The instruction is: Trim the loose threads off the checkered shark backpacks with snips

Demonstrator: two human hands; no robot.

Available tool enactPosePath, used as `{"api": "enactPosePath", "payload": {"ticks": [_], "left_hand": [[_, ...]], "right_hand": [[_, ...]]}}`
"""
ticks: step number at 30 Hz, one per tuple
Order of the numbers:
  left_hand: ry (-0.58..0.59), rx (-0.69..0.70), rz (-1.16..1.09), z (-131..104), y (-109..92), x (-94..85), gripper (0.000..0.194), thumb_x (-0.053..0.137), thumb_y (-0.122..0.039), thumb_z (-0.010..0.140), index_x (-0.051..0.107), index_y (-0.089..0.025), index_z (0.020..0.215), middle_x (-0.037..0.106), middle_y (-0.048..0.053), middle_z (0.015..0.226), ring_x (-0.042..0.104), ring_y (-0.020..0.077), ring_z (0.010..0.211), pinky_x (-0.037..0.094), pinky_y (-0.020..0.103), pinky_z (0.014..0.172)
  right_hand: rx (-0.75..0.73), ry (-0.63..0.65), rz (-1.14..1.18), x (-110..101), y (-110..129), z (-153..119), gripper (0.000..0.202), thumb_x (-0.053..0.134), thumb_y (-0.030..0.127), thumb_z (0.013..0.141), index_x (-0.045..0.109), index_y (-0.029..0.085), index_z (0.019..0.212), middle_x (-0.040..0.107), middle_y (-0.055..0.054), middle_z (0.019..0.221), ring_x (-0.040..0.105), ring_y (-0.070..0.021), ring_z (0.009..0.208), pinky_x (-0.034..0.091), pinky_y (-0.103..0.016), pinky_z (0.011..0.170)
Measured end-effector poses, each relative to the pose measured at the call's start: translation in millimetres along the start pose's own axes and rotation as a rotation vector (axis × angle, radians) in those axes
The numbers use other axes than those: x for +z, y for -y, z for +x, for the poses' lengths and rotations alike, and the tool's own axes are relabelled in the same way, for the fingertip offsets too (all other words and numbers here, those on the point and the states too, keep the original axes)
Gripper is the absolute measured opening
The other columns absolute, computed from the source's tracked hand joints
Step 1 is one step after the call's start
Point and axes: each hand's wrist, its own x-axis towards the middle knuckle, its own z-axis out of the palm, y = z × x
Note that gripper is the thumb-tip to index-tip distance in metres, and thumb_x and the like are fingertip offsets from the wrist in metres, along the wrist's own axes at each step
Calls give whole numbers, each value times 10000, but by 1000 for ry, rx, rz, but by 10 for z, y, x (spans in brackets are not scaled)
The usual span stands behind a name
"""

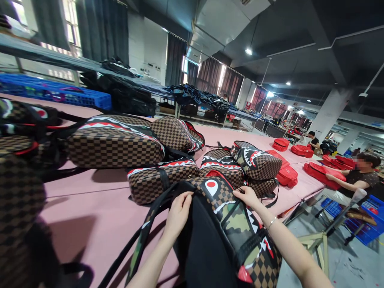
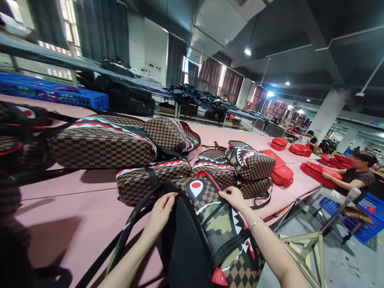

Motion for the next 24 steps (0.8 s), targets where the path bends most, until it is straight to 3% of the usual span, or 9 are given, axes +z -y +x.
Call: {"api": "enactPosePath", "payload": {"ticks": [4, 7, 9, 12, 14, 17, 21, 24], "left_hand": [[7, -37, 27, 25, -50, 2, 450, 470, -617, 726, 605, -206, 851, 638, 84, 932, 569, 295, 964, 402, 490, 965], [-35, -88, 29, -3, -150, -150, 455, 462, -627, 737, 611, -202, 808, 650, 78, 906, 584, 287, 932, 434, 459, 931], [-55, -132, 14, -39, -247, -303, 485, 455, -644, 752, 627, -193, 798, 669, 81, 879, 608, 279, 886, 496, 410, 828], [-33, -222, -13, -102, -436, -512, 511, 530, -674, 711, 629, -175, 659, 657, 83, 668, 631, 284, 699, 524, 361, 580], [-12, -293, -59, -149, -589, -588, 476, 633, -647, 636, 639, -172, 615, 653, 78, 612, 638, 292, 646, 523, 359, 524], [-44, -334, -141, -251, -880, -590, 452, 682, -600, 558, 685, -167, 689, 699, 79, 736, 657, 300, 735, 556, 372, 605], [-162, -238, -205, -446, -1411, -507, 419, 681, -591, 518, 667, -192, 648, 691, 50, 733, 637, 274, 740, 555, 344, 596], [-173, -93, -234, -586, -1751, -514, 354, 666, -572, 572, 649, -222, 618, 643, 33, 631, 590, 239, 575, 508, 338, 453]], "right_hand": [[-2, 25, 162, 34, -76, -104, 289, 633, 394, 753, 671, 110, 791, 635, -13, 682, 564, -140, 643, 421, -224, 605], [-35, 57, 255, 42, 21, -257, 259, 661, 355, 726, 698, 114, 813, 636, -1, 683, 552, -126, 624, 433, -220, 610], [-89, 111, 302, 50, 110, -386, 242, 671, 337, 722, 720, 124, 825, 628, 13, 664, 544, -122, 609, 440, -223, 609], [-176, 215, 349, 86, 237, -574, 264, 705, 343, 698, 748, 135, 855, 647, 12, 672, 567, -143, 623, 474, -247, 617], [-195, 243, 374, 115, 318, -680, 374, 743, 375, 664, 747, 155, 966, 704, -18, 808, 620, -185, 718, 516, -285, 663], [-200, 227, 385, 86, 456, -831, 513, 773, 395, 633, 709, 194, 1101, 713, -59, 1016, 650, -246, 888, 546, -335, 725], [-325, 174, 359, -94, 593, -1110, 308, 746, 380, 684, 748, 227, 952, 708, -19, 806, 650, -206, 738, 537, -277, 613], [-498, 1, 260, -59, 532, -1338, 277, 691, 431, 749, 734, 247, 950, 636, -14, 640, 603, -177, 566, 521, -274, 541]]}}
